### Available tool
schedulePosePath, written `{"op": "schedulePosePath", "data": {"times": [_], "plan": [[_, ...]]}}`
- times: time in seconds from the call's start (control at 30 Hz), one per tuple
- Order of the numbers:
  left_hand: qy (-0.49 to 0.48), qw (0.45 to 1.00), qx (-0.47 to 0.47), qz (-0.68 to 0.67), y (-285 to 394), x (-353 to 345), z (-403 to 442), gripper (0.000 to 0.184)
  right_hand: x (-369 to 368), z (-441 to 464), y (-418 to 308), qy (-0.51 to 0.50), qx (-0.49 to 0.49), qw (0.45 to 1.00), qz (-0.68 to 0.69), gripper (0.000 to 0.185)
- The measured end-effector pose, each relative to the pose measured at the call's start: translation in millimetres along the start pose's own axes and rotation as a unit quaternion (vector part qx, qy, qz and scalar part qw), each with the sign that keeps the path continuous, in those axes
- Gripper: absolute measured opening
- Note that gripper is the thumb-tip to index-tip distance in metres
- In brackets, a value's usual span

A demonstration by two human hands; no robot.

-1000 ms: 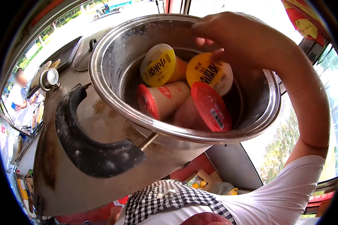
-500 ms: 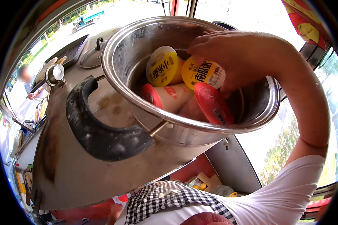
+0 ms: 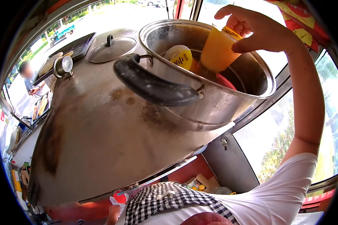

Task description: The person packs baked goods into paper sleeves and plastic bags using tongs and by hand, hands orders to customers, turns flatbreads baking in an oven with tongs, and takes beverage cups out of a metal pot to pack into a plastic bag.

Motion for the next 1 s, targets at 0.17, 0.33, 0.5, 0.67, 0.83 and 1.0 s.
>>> {"op": "schedulePosePath", "data": {"times": [0.17,0.33,0.5,0.67,0.83,1.0], "plan": [[-0.062,0.775,0.394,-0.491,-17.5,-3.5,-13.7,0.021,20.4,-7.0,-14.6,0.037,-0.045,0.998,0.014,0.054],[-0.002,0.850,0.282,-0.445,16.4,107.6,-26.6,0.024,33.2,-12.1,-20.0,0.102,-0.099,0.990,0.016,0.059],[0.017,0.810,0.283,-0.514,-14.5,88.4,-48.8,0.024,27.2,-26.3,-48.7,0.200,-0.138,0.969,0.044,0.066],[0.045,0.746,0.295,-0.595,-49.9,67.5,-79.8,0.028,20.2,-36.5,-51.7,0.188,-0.179,0.955,0.143,0.067],[0.125,0.742,0.269,-0.601,-51.8,108.0,-115.9,0.028,8.4,-47.2,-83.4,0.265,-0.187,0.933,0.157,0.058],[0.161,0.696,0.285,-0.639,-44.2,142.8,-150.0,0.027,5.6,-51.8,-91.2,0.314,-0.180,0.907,0.214,0.062]]}}
Point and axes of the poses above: each hand's wrist, its own z-axis towards the middle knuckle, its own x-axis out of the back of the hand, y = z × x, the point moved 4 cm from there along z, towards the middle knuckle, and after that the axes turned 5 degrees about x, right-handed, at the moved point
